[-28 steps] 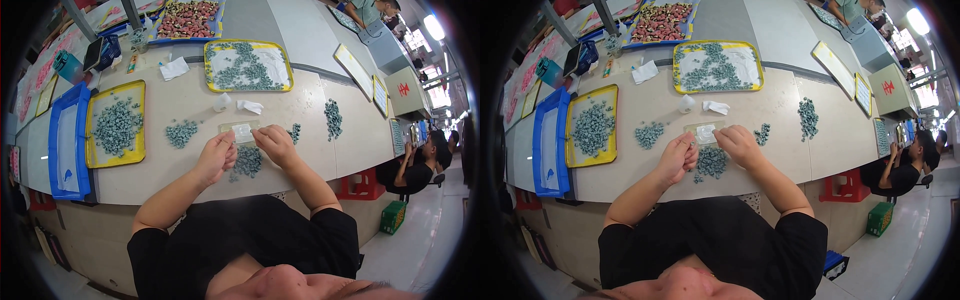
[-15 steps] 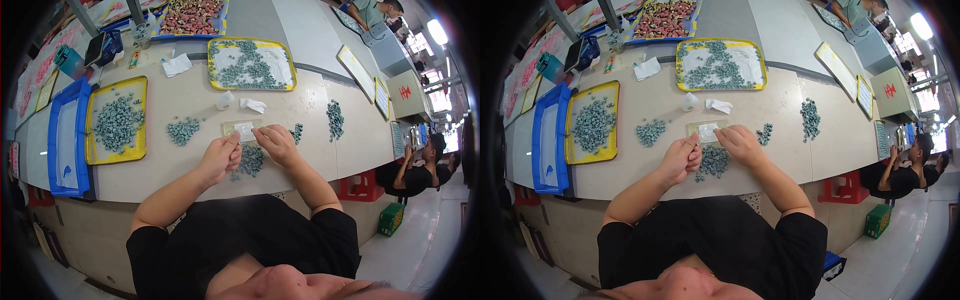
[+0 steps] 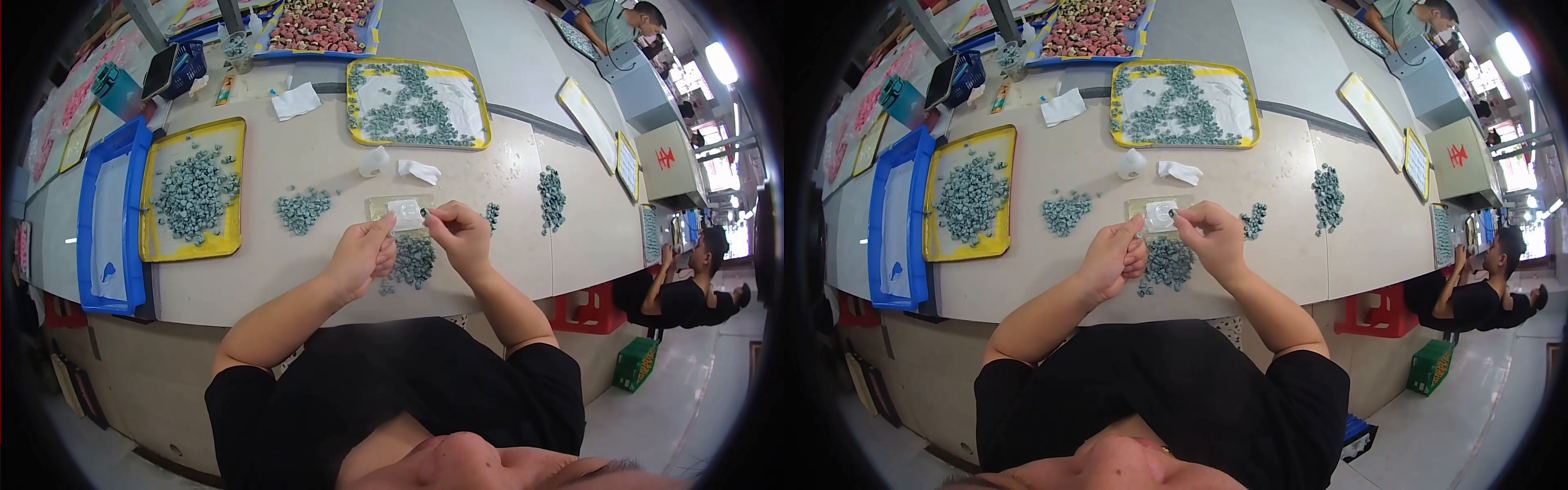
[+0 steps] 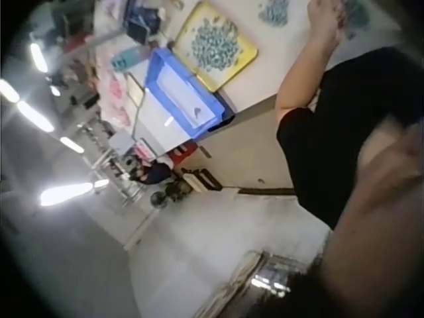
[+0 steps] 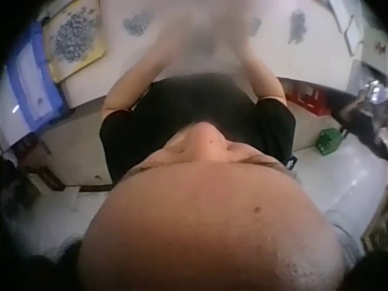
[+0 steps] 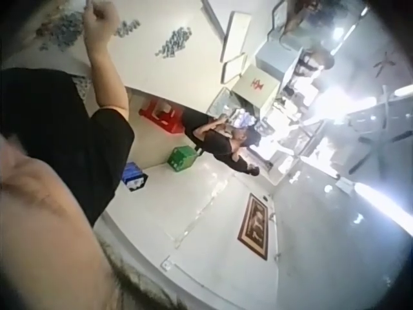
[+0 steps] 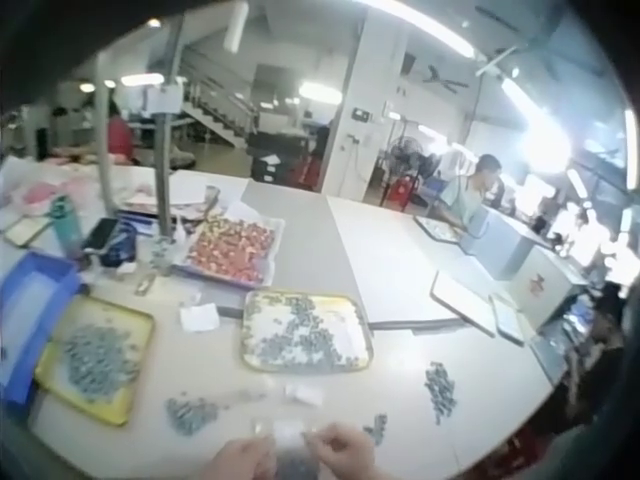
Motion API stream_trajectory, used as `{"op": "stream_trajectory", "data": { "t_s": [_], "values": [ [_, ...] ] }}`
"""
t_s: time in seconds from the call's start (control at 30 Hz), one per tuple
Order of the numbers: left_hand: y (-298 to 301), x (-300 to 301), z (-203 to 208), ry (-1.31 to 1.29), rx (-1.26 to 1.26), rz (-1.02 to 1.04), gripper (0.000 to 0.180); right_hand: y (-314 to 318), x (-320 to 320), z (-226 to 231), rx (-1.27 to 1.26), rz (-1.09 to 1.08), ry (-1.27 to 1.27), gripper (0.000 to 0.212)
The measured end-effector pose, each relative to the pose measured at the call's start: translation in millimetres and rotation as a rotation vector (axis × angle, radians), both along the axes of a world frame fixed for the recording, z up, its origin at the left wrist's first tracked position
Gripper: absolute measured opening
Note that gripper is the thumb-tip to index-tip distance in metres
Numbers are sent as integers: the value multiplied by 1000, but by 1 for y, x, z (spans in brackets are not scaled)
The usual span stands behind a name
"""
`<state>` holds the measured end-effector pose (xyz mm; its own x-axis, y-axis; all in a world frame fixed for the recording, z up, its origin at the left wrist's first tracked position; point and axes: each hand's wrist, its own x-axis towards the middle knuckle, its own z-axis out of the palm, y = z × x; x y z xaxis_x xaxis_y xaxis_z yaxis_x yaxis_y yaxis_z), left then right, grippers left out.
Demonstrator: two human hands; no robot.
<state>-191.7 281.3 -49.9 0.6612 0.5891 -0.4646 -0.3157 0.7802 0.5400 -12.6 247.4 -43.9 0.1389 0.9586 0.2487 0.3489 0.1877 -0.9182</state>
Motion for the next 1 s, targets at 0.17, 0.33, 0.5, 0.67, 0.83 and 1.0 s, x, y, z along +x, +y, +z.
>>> {"op": "stream_trajectory", "data": {
  "t_s": [0.17,0.33,0.5,0.67,0.83,1.0],
  "values": [
    [4,-7,-5,14,18,35,45,-1,-16,-1,-427,20,606,2],
    [11,-15,-6,37,-65,75,45,4,-39,-14,-123,29,235,10],
    [14,-23,-8,32,-134,66,47,13,-52,-12,393,112,-312,20],
    [18,-30,-13,-29,-210,7,46,17,-56,-15,535,149,-429,24],
    [16,-28,-15,-102,-156,23,41,19,-58,-19,533,62,-360,28],
    [13,-26,-15,-82,-54,74,38,18,-55,-17,575,83,-418,28]
  ]
}}
